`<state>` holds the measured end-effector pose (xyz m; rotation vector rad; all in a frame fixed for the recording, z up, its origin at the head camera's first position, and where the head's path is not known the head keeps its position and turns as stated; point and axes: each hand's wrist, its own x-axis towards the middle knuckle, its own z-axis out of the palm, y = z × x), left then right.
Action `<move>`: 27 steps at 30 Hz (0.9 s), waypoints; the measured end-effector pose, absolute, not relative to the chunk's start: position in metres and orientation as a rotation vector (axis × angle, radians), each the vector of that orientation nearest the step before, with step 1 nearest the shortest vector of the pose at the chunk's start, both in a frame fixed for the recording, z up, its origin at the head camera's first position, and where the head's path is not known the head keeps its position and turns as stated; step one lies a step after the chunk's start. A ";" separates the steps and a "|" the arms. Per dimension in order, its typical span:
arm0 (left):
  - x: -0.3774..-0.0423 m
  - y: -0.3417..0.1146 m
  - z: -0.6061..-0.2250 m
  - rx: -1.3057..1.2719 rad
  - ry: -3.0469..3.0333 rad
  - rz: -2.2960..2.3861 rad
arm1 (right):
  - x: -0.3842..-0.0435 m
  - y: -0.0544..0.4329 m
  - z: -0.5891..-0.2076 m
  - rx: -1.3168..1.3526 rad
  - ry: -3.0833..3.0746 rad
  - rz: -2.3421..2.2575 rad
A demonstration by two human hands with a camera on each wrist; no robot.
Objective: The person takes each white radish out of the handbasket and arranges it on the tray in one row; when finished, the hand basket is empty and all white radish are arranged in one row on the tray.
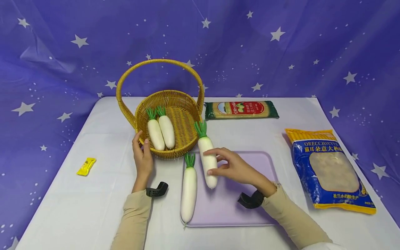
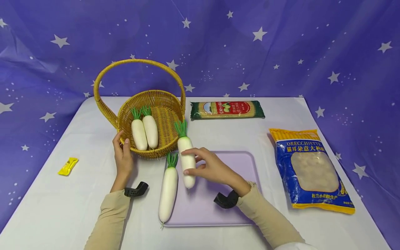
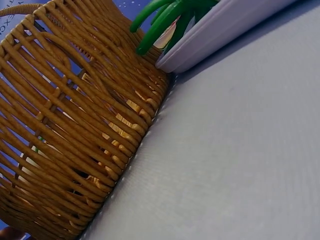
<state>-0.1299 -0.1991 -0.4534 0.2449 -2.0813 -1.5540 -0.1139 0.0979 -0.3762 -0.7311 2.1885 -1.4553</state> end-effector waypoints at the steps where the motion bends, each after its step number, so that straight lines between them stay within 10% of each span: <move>1: -0.130 -0.199 -0.453 0.245 -2.082 -1.553 | -0.110 0.105 -0.378 -0.728 2.204 -1.433; 27: -0.116 -0.184 -0.420 0.215 -2.073 -1.561 | -0.046 0.123 -0.410 -0.653 2.427 -1.098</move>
